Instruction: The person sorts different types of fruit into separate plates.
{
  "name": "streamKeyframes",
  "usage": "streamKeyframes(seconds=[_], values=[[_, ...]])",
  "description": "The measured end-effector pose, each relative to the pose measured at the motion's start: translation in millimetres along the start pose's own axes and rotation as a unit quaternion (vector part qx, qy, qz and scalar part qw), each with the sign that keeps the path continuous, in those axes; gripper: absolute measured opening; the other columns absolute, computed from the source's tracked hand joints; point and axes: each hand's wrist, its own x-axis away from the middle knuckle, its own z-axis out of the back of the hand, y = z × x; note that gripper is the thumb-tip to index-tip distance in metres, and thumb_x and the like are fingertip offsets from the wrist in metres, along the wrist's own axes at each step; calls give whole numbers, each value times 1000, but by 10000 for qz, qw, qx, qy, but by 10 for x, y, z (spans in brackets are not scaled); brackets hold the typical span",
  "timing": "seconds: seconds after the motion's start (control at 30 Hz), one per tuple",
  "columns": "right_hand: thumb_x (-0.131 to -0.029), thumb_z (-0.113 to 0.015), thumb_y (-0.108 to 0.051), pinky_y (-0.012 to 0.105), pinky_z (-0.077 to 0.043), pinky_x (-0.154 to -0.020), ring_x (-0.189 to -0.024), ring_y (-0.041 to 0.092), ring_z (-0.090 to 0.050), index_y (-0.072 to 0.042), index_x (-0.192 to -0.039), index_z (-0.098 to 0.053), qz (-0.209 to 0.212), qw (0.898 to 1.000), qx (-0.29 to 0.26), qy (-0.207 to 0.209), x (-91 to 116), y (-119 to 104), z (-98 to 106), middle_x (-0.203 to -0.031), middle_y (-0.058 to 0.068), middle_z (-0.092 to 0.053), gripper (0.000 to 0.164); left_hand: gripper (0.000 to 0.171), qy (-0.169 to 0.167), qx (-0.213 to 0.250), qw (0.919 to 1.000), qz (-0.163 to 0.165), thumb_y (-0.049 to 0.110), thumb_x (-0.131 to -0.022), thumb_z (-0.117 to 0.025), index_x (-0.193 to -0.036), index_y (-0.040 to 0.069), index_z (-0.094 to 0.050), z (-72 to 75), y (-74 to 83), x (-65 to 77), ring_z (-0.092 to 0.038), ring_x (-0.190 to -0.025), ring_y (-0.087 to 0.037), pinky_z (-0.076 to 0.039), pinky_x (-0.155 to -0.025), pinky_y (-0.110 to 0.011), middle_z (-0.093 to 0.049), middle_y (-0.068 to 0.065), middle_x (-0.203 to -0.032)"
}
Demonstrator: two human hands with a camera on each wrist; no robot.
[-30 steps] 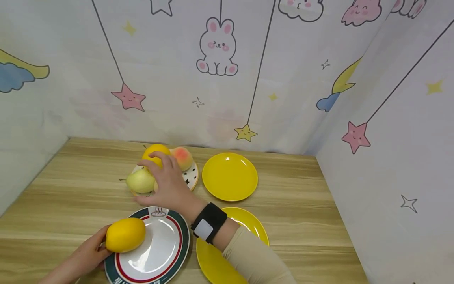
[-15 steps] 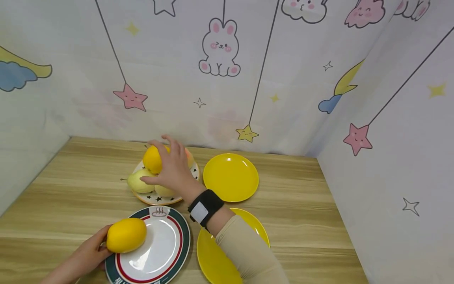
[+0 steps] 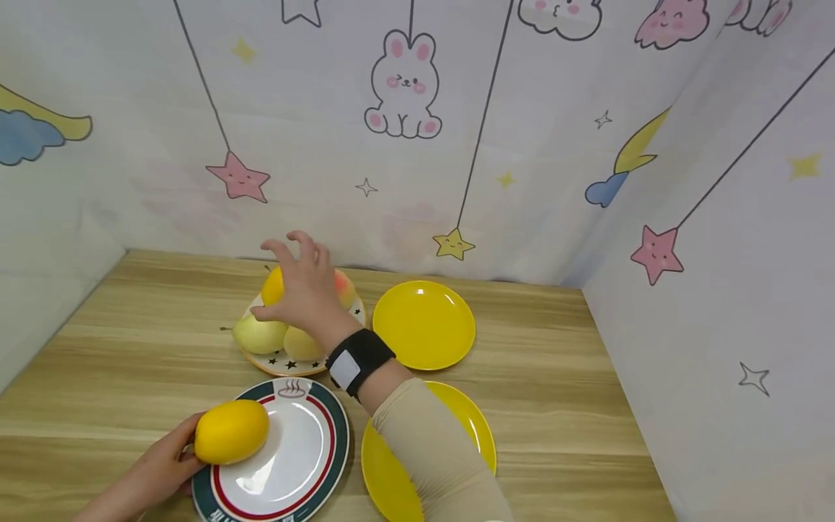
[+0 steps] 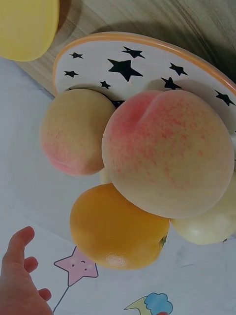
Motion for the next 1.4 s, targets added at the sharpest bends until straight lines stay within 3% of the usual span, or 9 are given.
streamKeyframes(seconds=[0.37,0.5,0.83,1.07,1.4], values=[[-71,-82,-50,34,-40,-99,-129,29,-27,-35,-141,-38,-55,9975,564,-414,-159,-63,-173,-152,1,-16,84,61,75,136,9999,56,-3,-87,-63,-140,-12,-35,36,-34,12,-54,-110,-43,-41,-94,-62,-44,-36,-136],[-71,-83,-48,33,-41,-99,-130,30,-27,-37,-141,-39,-14,9972,605,-446,-195,-115,-256,-152,0,-17,84,60,38,91,9999,95,-2,-88,-62,-140,-12,-35,59,-48,15,-51,-115,-46,-36,-97,-66,-43,-36,-137],[-72,-82,-51,41,-41,-98,-131,30,-26,-41,-141,-42,-162,9914,1164,-571,-206,-143,-370,-152,0,-20,81,59,35,50,9999,79,-2,-89,-62,-140,-12,-35,60,-19,16,-52,-113,-44,-36,-97,-66,-44,-36,-136],[-75,-82,-48,39,-46,-89,-128,29,-30,-38,-138,-46,-202,9900,1243,-631,-204,-81,-450,-151,0,-24,74,59,24,38,10000,-28,-2,-89,-63,-140,-11,-36,46,-21,8,-50,-118,-47,-36,-97,-65,-45,-35,-136],[-76,-82,-43,35,-48,-85,-128,28,-31,-35,-134,-50,-296,9898,1226,-668,-216,9,-508,-145,-2,-31,67,59,-43,139,9999,58,-1,-88,-63,-140,-10,-36,30,4,1,-52,-114,-43,-36,-97,-66,-45,-35,-136]])
